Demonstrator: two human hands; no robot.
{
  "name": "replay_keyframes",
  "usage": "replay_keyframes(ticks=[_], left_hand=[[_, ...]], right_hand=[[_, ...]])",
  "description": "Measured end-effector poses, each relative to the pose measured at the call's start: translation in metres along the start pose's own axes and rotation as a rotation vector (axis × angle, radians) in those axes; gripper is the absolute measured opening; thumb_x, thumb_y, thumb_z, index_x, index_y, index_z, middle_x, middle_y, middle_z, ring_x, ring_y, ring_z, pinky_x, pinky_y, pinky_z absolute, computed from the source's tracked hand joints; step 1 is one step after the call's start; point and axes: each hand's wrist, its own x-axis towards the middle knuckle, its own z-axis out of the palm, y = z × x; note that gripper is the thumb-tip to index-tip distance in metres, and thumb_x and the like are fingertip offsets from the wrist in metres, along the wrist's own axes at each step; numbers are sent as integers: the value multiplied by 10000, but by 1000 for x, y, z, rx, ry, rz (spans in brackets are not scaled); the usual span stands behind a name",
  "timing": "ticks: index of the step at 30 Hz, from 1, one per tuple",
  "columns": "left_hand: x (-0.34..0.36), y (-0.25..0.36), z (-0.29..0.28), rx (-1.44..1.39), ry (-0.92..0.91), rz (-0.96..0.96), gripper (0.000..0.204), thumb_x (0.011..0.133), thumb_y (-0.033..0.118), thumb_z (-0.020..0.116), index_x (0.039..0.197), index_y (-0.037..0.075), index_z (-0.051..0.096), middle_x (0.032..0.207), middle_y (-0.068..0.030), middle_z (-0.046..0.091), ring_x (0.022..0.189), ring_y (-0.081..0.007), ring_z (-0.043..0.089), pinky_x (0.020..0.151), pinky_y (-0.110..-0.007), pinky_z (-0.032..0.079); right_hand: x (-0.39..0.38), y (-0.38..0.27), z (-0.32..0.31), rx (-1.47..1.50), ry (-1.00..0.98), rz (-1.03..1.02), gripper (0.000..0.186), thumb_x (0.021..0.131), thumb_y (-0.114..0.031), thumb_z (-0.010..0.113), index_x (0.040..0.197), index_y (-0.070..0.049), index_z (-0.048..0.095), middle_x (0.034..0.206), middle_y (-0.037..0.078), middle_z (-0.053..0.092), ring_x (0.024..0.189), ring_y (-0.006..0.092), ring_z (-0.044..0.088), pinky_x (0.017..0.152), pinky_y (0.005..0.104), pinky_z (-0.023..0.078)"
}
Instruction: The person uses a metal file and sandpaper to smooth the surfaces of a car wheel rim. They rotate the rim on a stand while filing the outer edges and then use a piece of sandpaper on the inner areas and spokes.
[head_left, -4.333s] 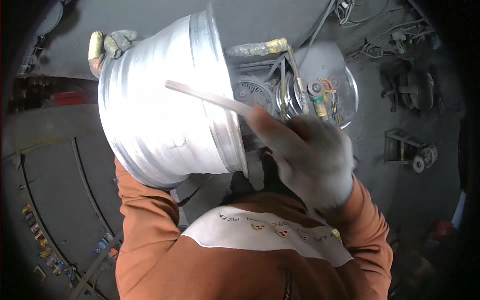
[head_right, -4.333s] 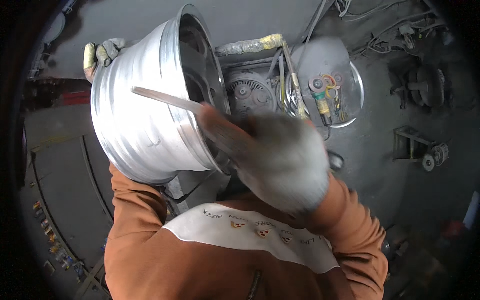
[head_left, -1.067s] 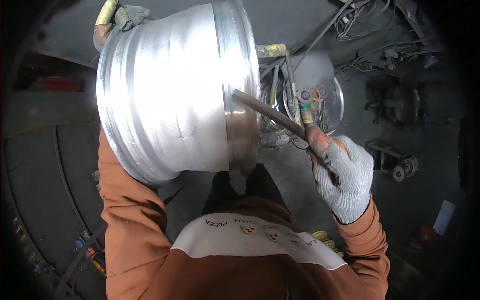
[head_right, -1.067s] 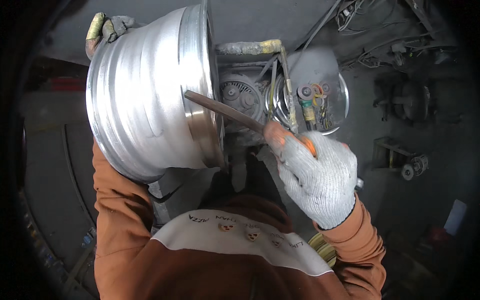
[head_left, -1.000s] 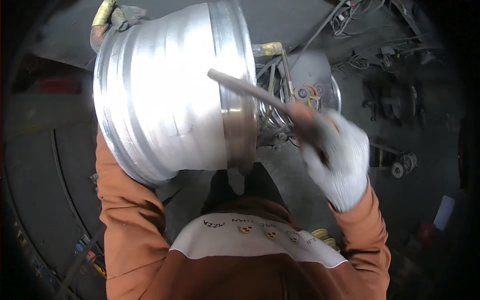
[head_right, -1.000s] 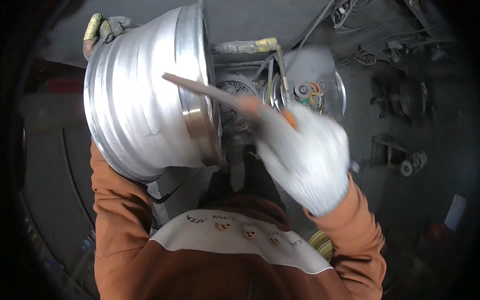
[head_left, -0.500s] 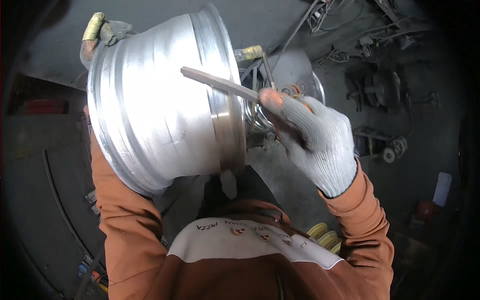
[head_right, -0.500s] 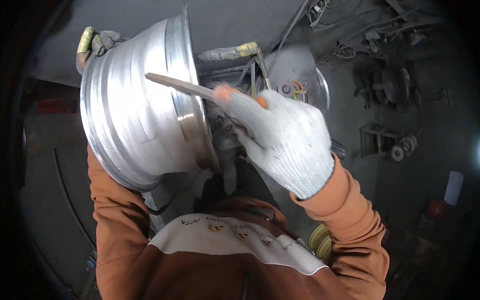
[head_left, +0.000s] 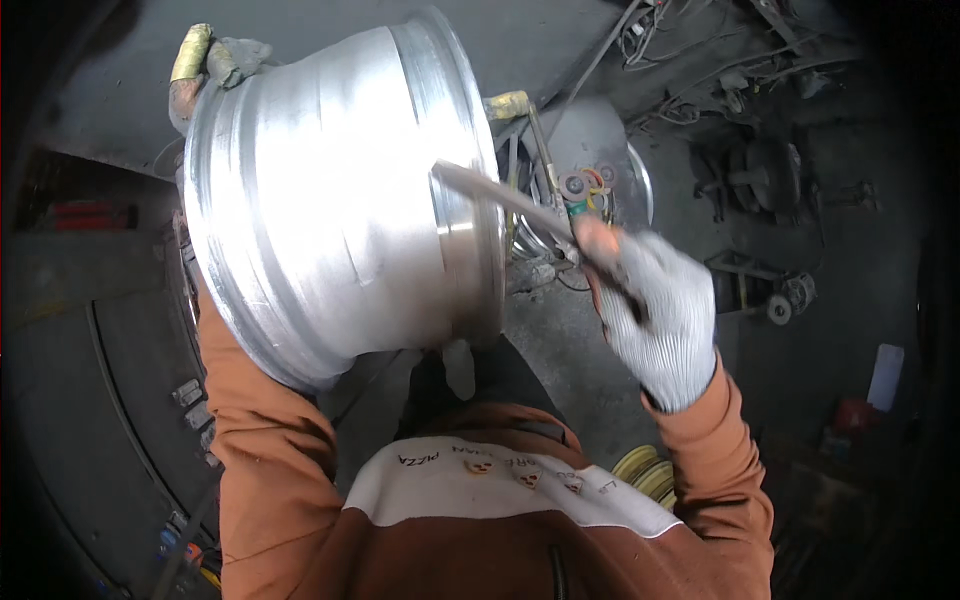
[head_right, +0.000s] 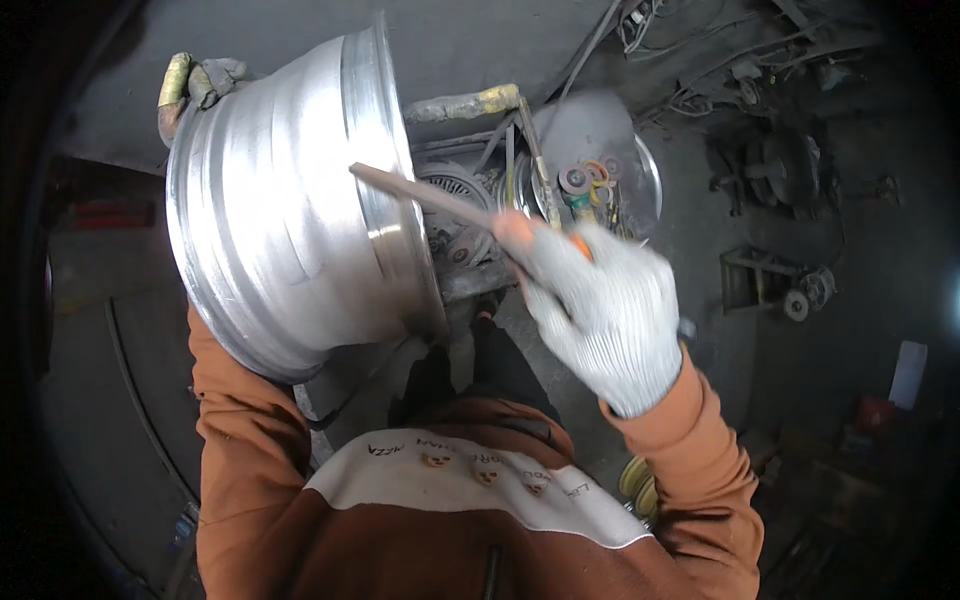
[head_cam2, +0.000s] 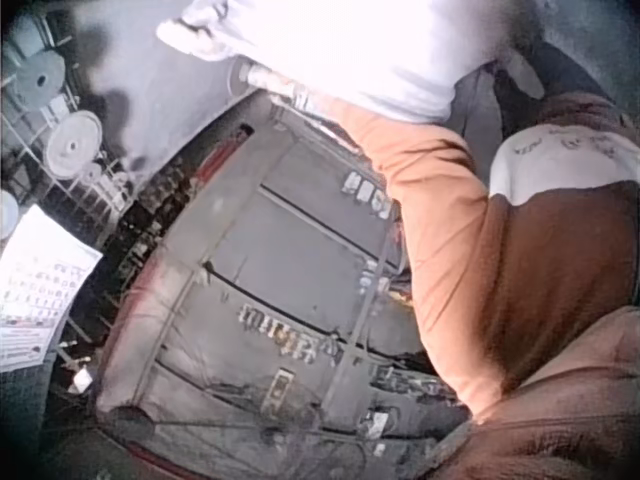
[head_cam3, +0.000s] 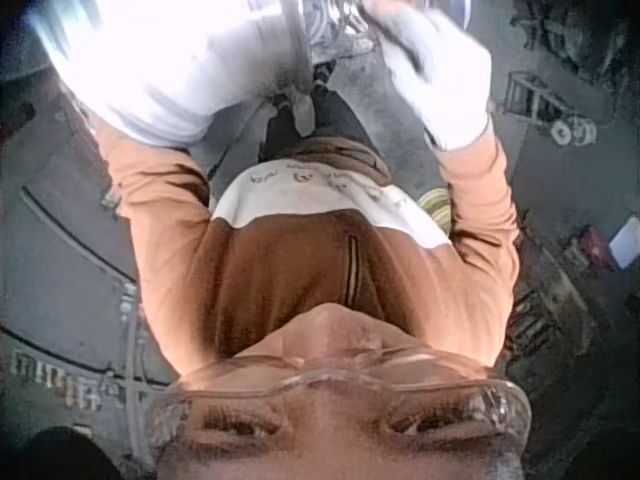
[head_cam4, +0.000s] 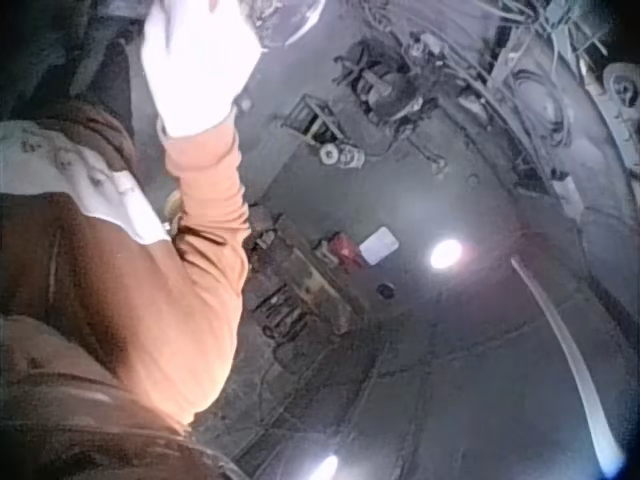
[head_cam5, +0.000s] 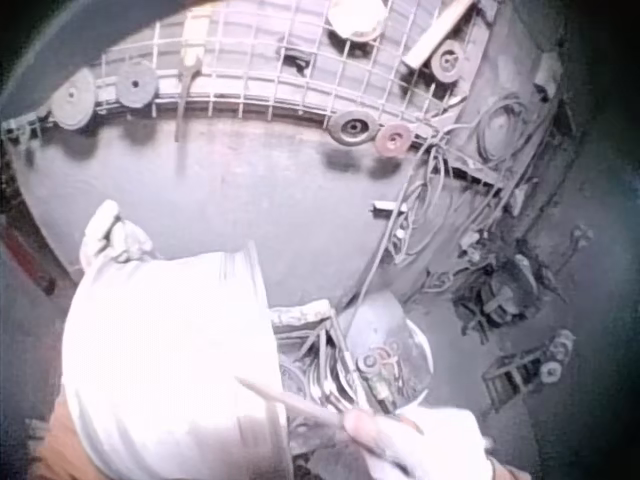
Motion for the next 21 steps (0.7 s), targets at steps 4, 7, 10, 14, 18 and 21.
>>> replay_keyframes(ticks=[4, 7, 10, 14, 18, 21], left_hand=[[17, -5, -26, 70, -67, 101, 340, 1033, 250, 535, 749, 63, 552, 719, -113, 623, 630, -226, 579, 665, -431, 553], [14, -6, -25, 53, -74, 89, 287, 1032, 231, 536, 807, 54, 553, 740, -119, 630, 649, -225, 590, 673, -424, 559], [9, -2, -12, 50, -82, 99, 237, 1032, 212, 538, 865, 44, 554, 760, -124, 637, 667, -225, 600, 682, -416, 565], [9, -7, -9, 50, -90, 101, 179, 1032, 186, 541, 943, 32, 556, 788, -131, 647, 692, -224, 615, 692, -406, 573], [2, -3, -9, 74, -58, 116, 143, 1032, 161, 543, 1021, 19, 557, 815, -139, 656, 717, -224, 629, 703, -397, 581], [-4, 1, -2, 69, -52, 134, 141, 1031, 142, 545, 1080, 10, 558, 836, -144, 664, 735, -223, 640, 711, -389, 587]], right_hand=[[45, -13, 17, 34, 90, -58, 429, 808, -57, 773, 1228, -138, 729, 717, 92, 617, 569, 287, 604, 532, 388, 513], [12, -4, 12, 40, 44, 3, 424, 810, -71, 774, 1226, -135, 727, 725, 88, 618, 581, 288, 608, 546, 386, 512], [10, 0, 15, 109, 70, 29, 419, 803, -62, 771, 1215, -128, 731, 724, 93, 609, 593, 299, 605, 556, 386, 510], [40, -10, 20, 103, 70, -41, 430, 788, -64, 771, 1212, -125, 732, 735, 100, 584, 596, 309, 602, 558, 393, 504], [-2, 2, 7, 44, -17, 3, 439, 766, -76, 784, 1202, -116, 740, 722, 104, 566, 586, 300, 605, 549, 392, 499], [0, 5, 6, 56, 1, -16, 448, 745, -93, 792, 1191, -99, 746, 702, 98, 543, 564, 304, 585, 526, 398, 484]])
